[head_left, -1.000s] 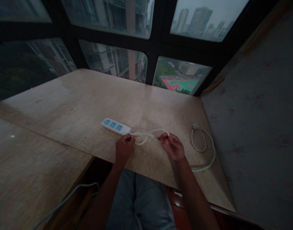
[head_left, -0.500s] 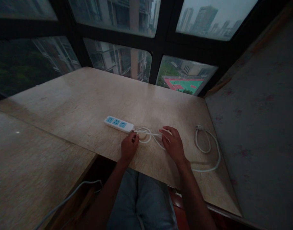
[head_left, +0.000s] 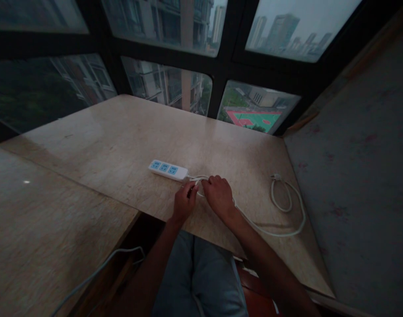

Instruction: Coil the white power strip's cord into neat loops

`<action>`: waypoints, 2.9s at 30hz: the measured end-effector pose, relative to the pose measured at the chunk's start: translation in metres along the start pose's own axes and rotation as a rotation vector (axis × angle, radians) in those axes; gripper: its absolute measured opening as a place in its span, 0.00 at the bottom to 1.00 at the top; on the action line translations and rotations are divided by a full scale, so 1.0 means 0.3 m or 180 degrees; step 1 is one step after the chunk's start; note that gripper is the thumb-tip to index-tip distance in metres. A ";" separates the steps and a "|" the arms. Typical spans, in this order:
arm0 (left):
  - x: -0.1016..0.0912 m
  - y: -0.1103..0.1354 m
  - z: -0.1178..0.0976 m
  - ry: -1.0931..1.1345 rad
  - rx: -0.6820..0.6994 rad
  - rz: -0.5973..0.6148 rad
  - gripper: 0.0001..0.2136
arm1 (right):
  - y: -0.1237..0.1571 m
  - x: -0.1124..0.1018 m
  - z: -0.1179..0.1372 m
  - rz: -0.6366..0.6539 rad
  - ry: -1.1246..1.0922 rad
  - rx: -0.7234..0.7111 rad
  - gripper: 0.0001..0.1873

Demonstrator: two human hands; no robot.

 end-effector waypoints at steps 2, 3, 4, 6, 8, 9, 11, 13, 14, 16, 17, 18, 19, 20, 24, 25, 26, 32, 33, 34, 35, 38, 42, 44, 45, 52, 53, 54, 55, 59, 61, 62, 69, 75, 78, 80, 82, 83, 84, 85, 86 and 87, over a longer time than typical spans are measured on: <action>0.001 0.002 0.001 0.0003 0.0049 -0.0011 0.12 | 0.009 0.000 0.004 -0.0012 0.0078 0.0050 0.10; 0.001 0.003 0.001 0.0000 0.0081 -0.0009 0.12 | 0.012 0.001 0.008 -0.0024 0.0100 0.0076 0.10; 0.002 0.004 0.000 -0.0010 0.0124 -0.0009 0.12 | 0.014 0.004 0.013 -0.0041 0.0107 0.0102 0.10; 0.001 0.005 -0.005 -0.0067 0.0269 -0.0043 0.12 | 0.015 0.011 0.021 -0.0059 0.0085 0.0146 0.10; -0.003 0.005 -0.016 -0.0164 0.0460 -0.0115 0.11 | 0.018 0.024 0.023 -0.0025 0.0058 0.0184 0.11; -0.004 0.006 -0.022 -0.0210 0.0559 -0.0143 0.11 | 0.021 0.031 0.021 0.0019 0.0057 0.0211 0.12; -0.008 0.008 -0.033 -0.0299 0.0737 -0.0207 0.11 | 0.030 0.045 0.011 0.0117 0.0077 0.0287 0.14; -0.015 0.010 -0.045 -0.0396 0.0912 -0.0327 0.10 | 0.044 0.055 -0.004 0.0200 0.0109 0.0375 0.16; -0.021 0.012 -0.051 -0.0442 0.0993 -0.0415 0.10 | 0.051 0.058 -0.011 0.0231 0.0117 0.0404 0.17; -0.028 0.015 -0.061 -0.0497 0.1129 -0.0531 0.09 | 0.067 0.064 -0.020 0.0272 0.0102 0.0435 0.19; -0.028 0.017 -0.065 -0.0490 0.1192 -0.0532 0.09 | 0.074 0.066 -0.023 0.0282 0.0079 0.0449 0.20; -0.026 0.019 -0.070 -0.0462 0.1251 -0.0502 0.09 | 0.081 0.068 -0.025 0.0280 0.0054 0.0476 0.21; -0.023 0.020 -0.075 -0.0420 0.1309 -0.0452 0.09 | 0.087 0.071 -0.027 0.0277 0.0038 0.0527 0.21; -0.020 0.022 -0.080 -0.0367 0.1362 -0.0397 0.09 | 0.093 0.073 -0.029 0.0282 0.0031 0.0598 0.21; -0.009 0.025 -0.091 -0.0269 0.1419 -0.0251 0.09 | 0.096 0.086 -0.034 0.0305 -0.0019 0.0941 0.20; -0.006 0.026 -0.091 -0.0291 0.1411 -0.0229 0.09 | 0.091 0.086 -0.033 0.0276 -0.0054 0.0998 0.19; -0.004 0.026 -0.089 -0.0322 0.1398 -0.0213 0.08 | 0.084 0.085 -0.032 0.0244 -0.0087 0.1037 0.18; -0.009 0.021 -0.066 -0.0363 0.1156 -0.0276 0.08 | 0.036 0.067 -0.029 0.0312 -0.0137 0.0912 0.17; -0.013 0.019 -0.061 -0.0367 0.1095 -0.0324 0.08 | 0.031 0.060 -0.030 0.0342 -0.0165 0.0836 0.17; -0.018 0.017 -0.057 -0.0381 0.1031 -0.0377 0.08 | 0.028 0.054 -0.032 0.0380 -0.0205 0.0755 0.16; -0.022 0.016 -0.054 -0.0402 0.0975 -0.0421 0.08 | 0.026 0.047 -0.036 0.0419 -0.0258 0.0681 0.16; -0.026 0.016 -0.051 -0.0436 0.0900 -0.0464 0.09 | 0.019 0.030 -0.060 0.0482 -0.0534 0.0564 0.14; -0.034 0.019 -0.065 -0.0291 0.0950 -0.0549 0.08 | 0.003 0.034 -0.088 0.0518 -0.1355 0.0463 0.12; -0.045 0.020 -0.076 -0.0166 0.0984 -0.0679 0.07 | -0.002 0.050 -0.089 0.0633 -0.1978 0.0364 0.12; -0.051 0.020 -0.079 -0.0114 0.0983 -0.0749 0.07 | -0.003 0.059 -0.090 0.0714 -0.2312 0.0332 0.13; -0.056 0.025 -0.079 -0.0153 0.0849 -0.0779 0.06 | 0.011 0.113 -0.139 0.0891 -0.3820 0.0738 0.14; -0.055 0.025 -0.075 -0.0159 0.0814 -0.0776 0.06 | 0.017 0.127 -0.150 0.0871 -0.3935 0.0895 0.14; -0.054 0.025 -0.071 -0.0157 0.0770 -0.0781 0.06 | 0.024 0.143 -0.162 0.0829 -0.4054 0.1094 0.13; -0.053 0.025 -0.066 -0.0148 0.0721 -0.0777 0.06 | 0.033 0.161 -0.174 0.0757 -0.4171 0.1332 0.13; -0.032 0.021 -0.042 -0.0201 0.0396 -0.0561 0.06 | 0.076 0.229 -0.214 0.0309 -0.4574 0.2372 0.12; -0.023 0.019 -0.028 -0.0319 0.0177 -0.0467 0.05 | 0.092 0.243 -0.219 0.0102 -0.4761 0.2734 0.12; -0.020 0.019 -0.020 -0.0385 0.0057 -0.0449 0.05 | 0.097 0.245 -0.221 -0.0010 -0.4846 0.2868 0.11; 0.004 0.017 0.024 -0.0060 -0.0522 -0.0413 0.11 | 0.099 0.250 -0.235 -0.0610 -0.5035 0.3068 0.13; 0.003 -0.002 0.016 0.0135 -0.0322 -0.0320 0.11 | 0.100 0.238 -0.227 -0.0588 -0.4703 0.2617 0.14; -0.016 -0.002 0.000 -0.0086 -0.0040 -0.0441 0.10 | 0.100 0.205 -0.205 -0.0372 -0.4450 0.2170 0.15; -0.025 0.001 -0.011 -0.0219 0.0134 -0.0522 0.11 | 0.102 0.186 -0.188 -0.0237 -0.4256 0.1858 0.16; -0.029 -0.001 -0.022 -0.0386 0.0283 -0.0518 0.11 | 0.104 0.173 -0.174 -0.0133 -0.4074 0.1582 0.15; -0.029 -0.005 -0.026 -0.0465 0.0335 -0.0478 0.11 | 0.105 0.169 -0.169 -0.0091 -0.3991 0.1457 0.14; -0.028 -0.013 -0.031 -0.0526 0.0364 -0.0405 0.10 | 0.105 0.166 -0.165 -0.0052 -0.3919 0.1345 0.13; -0.026 -0.022 -0.035 -0.0557 0.0368 -0.0311 0.10 | 0.106 0.163 -0.161 -0.0007 -0.3866 0.1246 0.13; -0.026 -0.034 -0.038 -0.0573 0.0346 -0.0220 0.10 | 0.105 0.161 -0.158 0.0038 -0.3840 0.1162 0.12; -0.028 -0.046 -0.042 -0.0598 0.0311 -0.0169 0.10 | 0.105 0.158 -0.155 0.0081 -0.3835 0.1094 0.11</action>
Point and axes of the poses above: each hand's wrist, its own y-axis away from the middle knuckle, its own x-axis out of the palm, z = x × y, the point moved 6 cm from there along -y, towards the middle knuckle, and after that the axes turned 14 degrees about -z, right-handed, at the moved point
